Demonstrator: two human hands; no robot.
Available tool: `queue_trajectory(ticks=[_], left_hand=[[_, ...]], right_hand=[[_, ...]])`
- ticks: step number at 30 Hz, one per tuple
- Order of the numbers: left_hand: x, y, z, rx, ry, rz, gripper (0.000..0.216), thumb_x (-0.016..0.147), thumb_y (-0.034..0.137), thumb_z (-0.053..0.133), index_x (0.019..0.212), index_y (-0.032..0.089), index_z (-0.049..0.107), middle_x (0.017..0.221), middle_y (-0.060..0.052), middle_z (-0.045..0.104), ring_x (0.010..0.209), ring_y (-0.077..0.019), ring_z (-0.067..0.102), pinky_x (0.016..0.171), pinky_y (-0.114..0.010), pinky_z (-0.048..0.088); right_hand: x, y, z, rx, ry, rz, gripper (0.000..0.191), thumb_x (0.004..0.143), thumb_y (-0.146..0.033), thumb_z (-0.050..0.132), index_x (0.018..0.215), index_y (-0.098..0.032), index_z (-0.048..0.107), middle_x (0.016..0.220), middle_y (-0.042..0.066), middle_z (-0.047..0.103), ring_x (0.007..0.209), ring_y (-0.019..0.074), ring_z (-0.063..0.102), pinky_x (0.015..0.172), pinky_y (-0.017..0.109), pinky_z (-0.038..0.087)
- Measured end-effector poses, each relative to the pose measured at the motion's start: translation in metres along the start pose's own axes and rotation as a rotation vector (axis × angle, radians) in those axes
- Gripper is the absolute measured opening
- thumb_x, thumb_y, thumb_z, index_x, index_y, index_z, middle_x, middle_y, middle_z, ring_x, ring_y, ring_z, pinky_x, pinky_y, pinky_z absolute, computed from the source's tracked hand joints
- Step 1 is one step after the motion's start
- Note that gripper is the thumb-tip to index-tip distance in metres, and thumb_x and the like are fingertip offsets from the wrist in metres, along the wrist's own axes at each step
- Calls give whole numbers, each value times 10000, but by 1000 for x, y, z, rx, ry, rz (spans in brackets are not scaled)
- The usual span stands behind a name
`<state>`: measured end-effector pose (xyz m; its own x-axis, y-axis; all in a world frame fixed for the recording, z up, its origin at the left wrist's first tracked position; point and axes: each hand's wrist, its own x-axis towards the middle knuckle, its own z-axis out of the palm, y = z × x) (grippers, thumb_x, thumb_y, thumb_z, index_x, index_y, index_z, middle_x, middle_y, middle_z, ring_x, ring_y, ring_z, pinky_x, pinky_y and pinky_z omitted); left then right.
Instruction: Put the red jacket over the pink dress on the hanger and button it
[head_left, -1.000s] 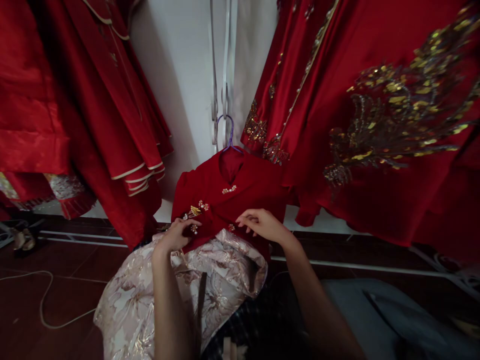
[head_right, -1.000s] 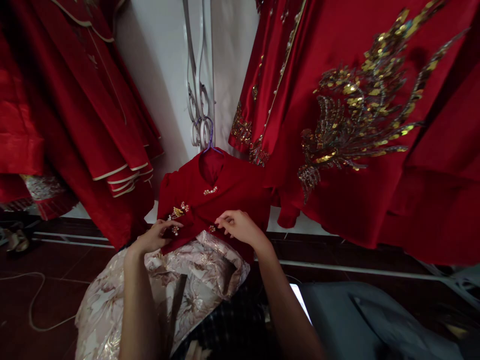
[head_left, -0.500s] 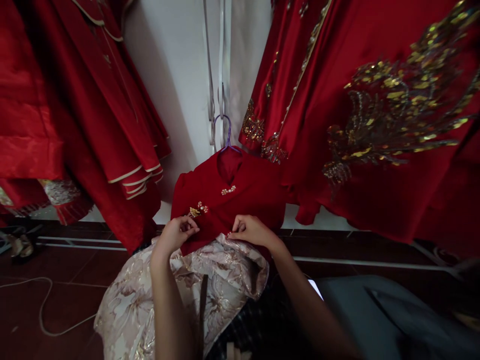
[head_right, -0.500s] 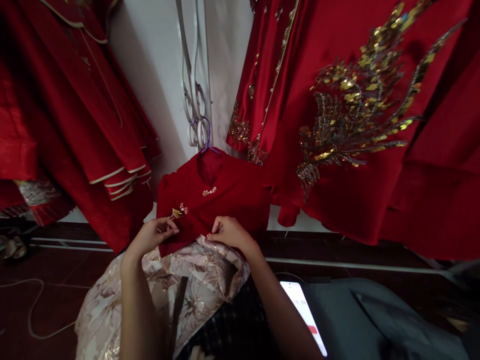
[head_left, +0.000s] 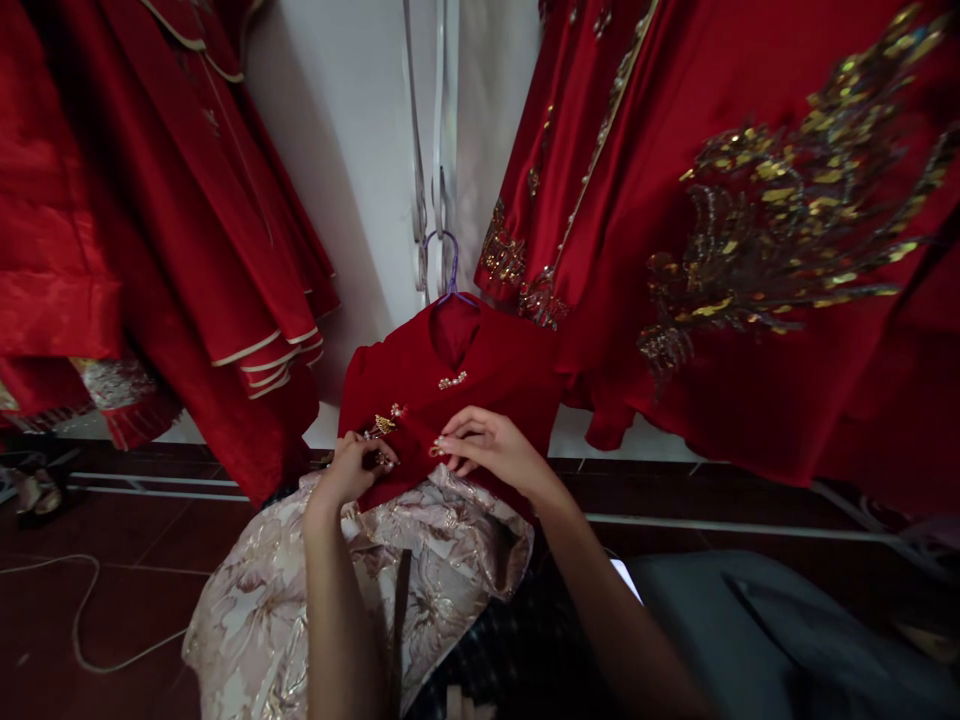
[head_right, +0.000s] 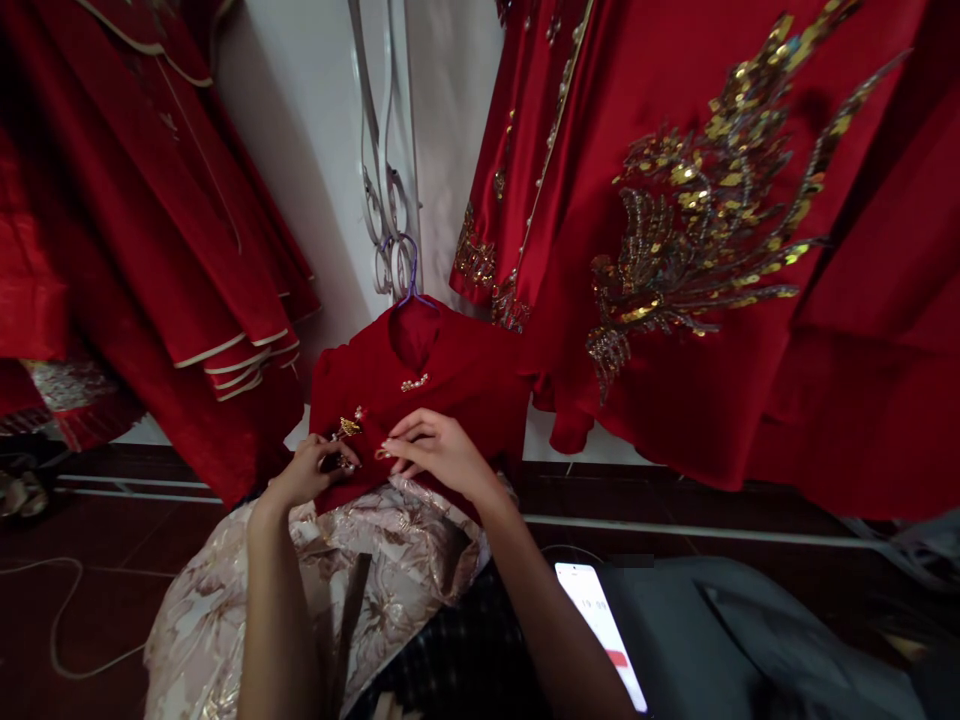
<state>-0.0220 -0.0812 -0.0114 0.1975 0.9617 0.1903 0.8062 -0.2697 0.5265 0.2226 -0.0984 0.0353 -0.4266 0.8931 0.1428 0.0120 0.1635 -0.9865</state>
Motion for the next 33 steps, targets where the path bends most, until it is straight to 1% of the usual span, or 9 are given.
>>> queue_trajectory(ticks=[2,5,9,12,15,17,22,27,33], left_hand=[[1,1,-1,-51,-14,28,136,678,268,649,784,218,716,779,-43,597,835,-195,494,824,-332,381],[0,-1,-5,-159,-16,15,170,686,314,635,781,190,701,723,-21,601,699,-149,510,677,-258,399],[-4,0,-9,-281,-51,-40,214,690,370,629,759,175,682,615,13,558,570,-103,474,551,-211,361],[-7,7,-12,-337,-62,-34,206,696,354,630,775,168,669,608,19,549,559,-90,467,533,-196,363],[-10,16,-16,-382,-88,-30,219,700,360,625,794,165,659,616,16,561,549,-87,477,518,-193,382],[-11,20,-17,-391,-101,-47,229,690,368,629,787,162,653,631,8,579,556,-95,500,512,-196,399],[-10,18,-14,-378,-90,-80,214,665,338,637,780,158,644,643,-9,620,582,-123,567,539,-221,448],[-6,11,-8,-349,-80,-84,189,651,306,637,771,160,650,684,-29,670,640,-149,621,591,-242,478],[-5,13,-6,-449,-117,-103,184,629,259,640,771,143,657,721,-44,693,707,-163,651,681,-270,513]], right_hand=[[4,5,19,45,-11,-25,263,709,-343,668,883,-188,545,796,12,616,670,133,652,568,259,566],[15,27,45,69,95,-54,232,723,-335,644,869,-177,559,818,12,588,691,136,656,537,240,566],[23,57,62,37,172,-97,196,750,-335,597,873,-185,567,859,18,584,729,143,654,479,213,556],[24,66,64,38,175,-113,201,752,-350,592,864,-186,561,851,16,586,733,146,653,486,219,563],[24,67,66,110,175,-122,204,756,-360,587,849,-187,533,856,9,571,760,147,658,535,237,579],[24,67,68,105,181,-159,180,771,-351,564,840,-190,523,894,13,541,762,141,657,524,228,576],[23,68,70,-40,198,-241,74,810,-253,495,813,-192,536,929,21,496,714,109,651,481,175,534],[23,69,65,-228,244,-222,63,802,-170,482,795,-189,541,912,10,560,587,73,633,482,161,476],[22,70,65,-297,269,-215,81,786,-130,483,789,-192,536,881,3,587,592,80,631,543,181,472]])
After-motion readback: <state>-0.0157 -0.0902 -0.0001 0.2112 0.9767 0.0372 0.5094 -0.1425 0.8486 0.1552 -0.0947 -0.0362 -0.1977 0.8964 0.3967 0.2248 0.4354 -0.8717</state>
